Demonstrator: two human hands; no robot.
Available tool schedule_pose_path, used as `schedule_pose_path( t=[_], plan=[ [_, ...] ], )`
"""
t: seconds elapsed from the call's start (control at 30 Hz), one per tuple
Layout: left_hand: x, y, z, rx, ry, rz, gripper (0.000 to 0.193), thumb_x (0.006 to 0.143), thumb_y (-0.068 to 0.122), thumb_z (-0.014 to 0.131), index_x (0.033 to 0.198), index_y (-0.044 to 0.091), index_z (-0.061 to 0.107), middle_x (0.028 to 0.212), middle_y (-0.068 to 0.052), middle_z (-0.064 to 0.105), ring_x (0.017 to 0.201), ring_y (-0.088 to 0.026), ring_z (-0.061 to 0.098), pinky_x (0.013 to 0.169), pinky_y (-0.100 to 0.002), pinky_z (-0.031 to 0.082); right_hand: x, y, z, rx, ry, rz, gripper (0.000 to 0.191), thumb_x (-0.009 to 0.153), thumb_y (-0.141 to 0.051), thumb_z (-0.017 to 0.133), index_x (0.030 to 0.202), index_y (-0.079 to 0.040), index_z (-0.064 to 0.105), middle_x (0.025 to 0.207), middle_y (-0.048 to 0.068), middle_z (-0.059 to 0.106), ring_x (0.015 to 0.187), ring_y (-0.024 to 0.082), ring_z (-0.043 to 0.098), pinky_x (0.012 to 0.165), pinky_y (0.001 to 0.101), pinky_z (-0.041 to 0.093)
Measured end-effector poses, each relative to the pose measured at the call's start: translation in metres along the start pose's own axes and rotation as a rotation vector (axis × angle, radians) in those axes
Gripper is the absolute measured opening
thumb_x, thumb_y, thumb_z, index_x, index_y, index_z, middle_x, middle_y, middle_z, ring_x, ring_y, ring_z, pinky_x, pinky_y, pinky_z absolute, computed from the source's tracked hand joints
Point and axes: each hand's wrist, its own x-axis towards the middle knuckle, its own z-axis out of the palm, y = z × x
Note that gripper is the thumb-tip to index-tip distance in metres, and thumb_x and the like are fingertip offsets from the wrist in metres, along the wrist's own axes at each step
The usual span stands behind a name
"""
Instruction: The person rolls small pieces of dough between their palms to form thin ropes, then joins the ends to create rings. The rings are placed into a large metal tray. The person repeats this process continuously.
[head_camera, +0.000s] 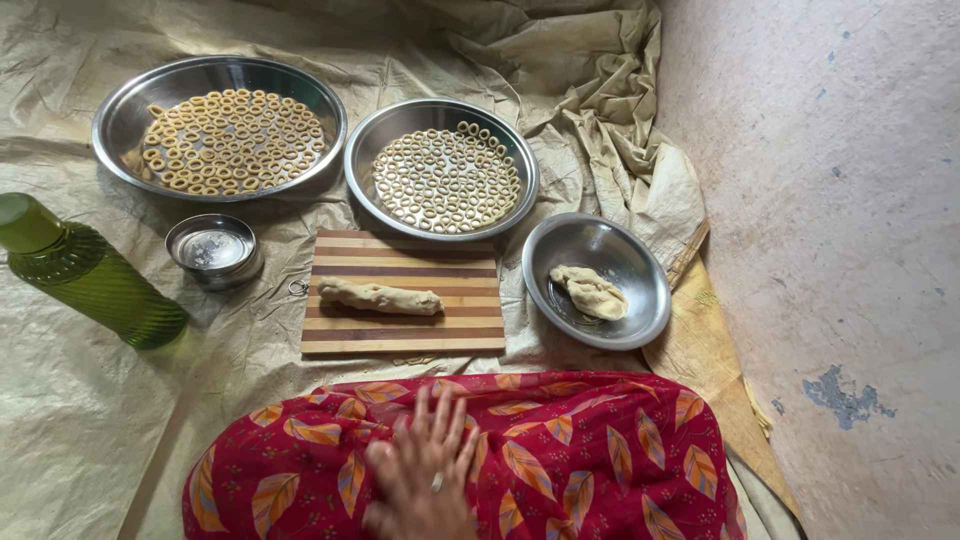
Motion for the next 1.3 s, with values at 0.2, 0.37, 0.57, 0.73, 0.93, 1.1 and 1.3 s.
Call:
schedule_pose_path(
  t=[0.2,0.37,0.57,0.73,0.93,1.1,1.3],
  plan=[
    [0.001,-0.014,0.022,-0.030,-0.065,-0.128,0.090,0.108,0.080,0.022,0.173,0.019,0.009,0.178,-0.012,0.001,0.165,-0.034,0.004,0.137,-0.056,0.007,0.023,0.022,-0.043,0.149,0.034,-0.305,0.079,0.101,-0.051,0.040,0.164,-0.013,0.011,0.169,0.020,-0.006,0.156,0.036,-0.013,0.123,0.0576,-0.007],
    [0.002,-0.019,0.017,-0.075,0.216,-0.100,0.088,0.101,0.078,0.024,0.168,0.022,0.014,0.175,-0.008,0.010,0.162,-0.028,0.011,0.132,-0.054,0.013,0.043,0.017,-0.034,0.022,0.382,-0.390,0.066,0.111,-0.045,0.036,0.167,-0.012,0.019,0.175,0.015,-0.005,0.160,0.031,-0.008,0.127,0.0534,-0.008],
    [0.001,-0.006,-0.014,-0.022,0.161,-0.093,0.080,0.105,0.068,0.019,0.168,0.021,0.012,0.176,-0.010,0.008,0.162,-0.025,0.010,0.130,-0.054,0.012,-0.007,-0.012,0.007,0.176,0.120,-0.620,0.069,0.110,-0.051,0.039,0.163,-0.009,0.026,0.171,0.020,-0.004,0.160,0.032,-0.008,0.124,0.0569,-0.004],
    [0.010,-0.007,0.017,-0.015,0.062,-0.066,0.086,0.106,0.075,0.020,0.171,0.019,0.010,0.177,-0.012,0.010,0.165,-0.025,0.012,0.134,-0.052,0.014,0.018,-0.009,-0.007,-0.044,0.500,-0.625,0.066,0.113,-0.051,0.033,0.163,-0.009,0.028,0.173,0.020,-0.001,0.160,0.032,-0.008,0.128,0.0582,-0.004],
    [0.018,-0.008,0.061,-0.038,0.784,-0.038,0.089,0.097,0.080,0.025,0.164,0.024,0.008,0.169,-0.008,0.022,0.158,-0.028,0.017,0.127,-0.053,0.018,0.067,0.017,-0.055,0.238,0.161,-0.343,0.067,0.109,-0.049,0.018,0.164,-0.012,0.021,0.173,0.012,-0.004,0.160,0.030,-0.010,0.127,0.0540,-0.009],
    [0.015,-0.007,0.045,-0.160,-0.046,-0.088,0.088,0.103,0.077,0.025,0.169,0.020,0.018,0.177,-0.012,0.016,0.164,-0.034,0.011,0.136,-0.061,0.013,0.043,0.023,-0.025,0.098,0.294,-0.519,0.070,0.110,-0.056,0.015,0.165,-0.014,0.022,0.174,0.021,0.000,0.162,0.038,0.002,0.127,0.0603,-0.002],
    [0.018,-0.012,0.025,0.098,-0.059,0.119,0.096,0.105,0.079,0.024,0.172,0.011,0.011,0.176,-0.013,-0.008,0.162,-0.032,-0.004,0.129,-0.057,-0.001,-0.010,0.001,0.017,0.080,0.717,-0.416,0.087,0.100,-0.074,0.021,0.165,-0.017,0.012,0.170,0.023,-0.003,0.153,0.047,0.002,0.115,0.0701,-0.001]
  ],
)
